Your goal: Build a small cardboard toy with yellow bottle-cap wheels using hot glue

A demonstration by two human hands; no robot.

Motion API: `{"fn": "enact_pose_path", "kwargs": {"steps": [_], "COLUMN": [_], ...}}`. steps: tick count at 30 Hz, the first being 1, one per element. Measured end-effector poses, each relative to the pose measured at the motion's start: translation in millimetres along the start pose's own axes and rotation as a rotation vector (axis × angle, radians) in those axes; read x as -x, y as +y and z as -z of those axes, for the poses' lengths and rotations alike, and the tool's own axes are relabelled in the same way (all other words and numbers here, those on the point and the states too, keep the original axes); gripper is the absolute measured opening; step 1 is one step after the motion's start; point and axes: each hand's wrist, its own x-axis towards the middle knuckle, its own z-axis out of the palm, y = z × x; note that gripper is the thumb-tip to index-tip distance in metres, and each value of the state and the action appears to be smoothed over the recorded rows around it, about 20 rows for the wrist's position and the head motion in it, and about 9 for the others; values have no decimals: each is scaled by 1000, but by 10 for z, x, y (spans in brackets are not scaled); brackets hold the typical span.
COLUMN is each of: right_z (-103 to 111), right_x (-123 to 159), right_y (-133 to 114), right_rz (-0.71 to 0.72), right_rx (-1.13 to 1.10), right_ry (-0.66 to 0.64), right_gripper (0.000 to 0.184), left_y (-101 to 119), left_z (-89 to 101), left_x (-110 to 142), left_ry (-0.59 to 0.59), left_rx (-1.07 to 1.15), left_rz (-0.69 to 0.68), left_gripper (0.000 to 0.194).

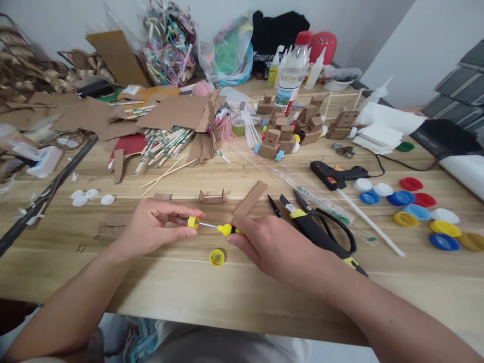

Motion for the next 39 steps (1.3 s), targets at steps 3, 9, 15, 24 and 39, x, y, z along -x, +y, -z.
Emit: {"fn": "enact_pose_path", "kwargs": {"steps": [3,9,15,24,39], "right_z": [135,377,60,-133,-263], "right_x": [33,-22,-198,-187,-1061], "right_y": [118,398,110,176,-99], "right_rz": [-21,-133,-160,-39,64], "right_rx": [-35,64,316,645,649], "right_ry": [-36,1,-234,-56,160], "right_gripper": [32,36,21,13,21], "left_y": [18,-40,-232,-416,-500], "left_z": [90,454,461,615,551], "left_x": [-7,-178,-336,-389,-417], "left_ry": [102,360,129,98,76], "left_rx": [-20,45,190,228,132], "left_rz": [-23,-63,98,169,153], "left_gripper": [26,46,62,56,48]}}
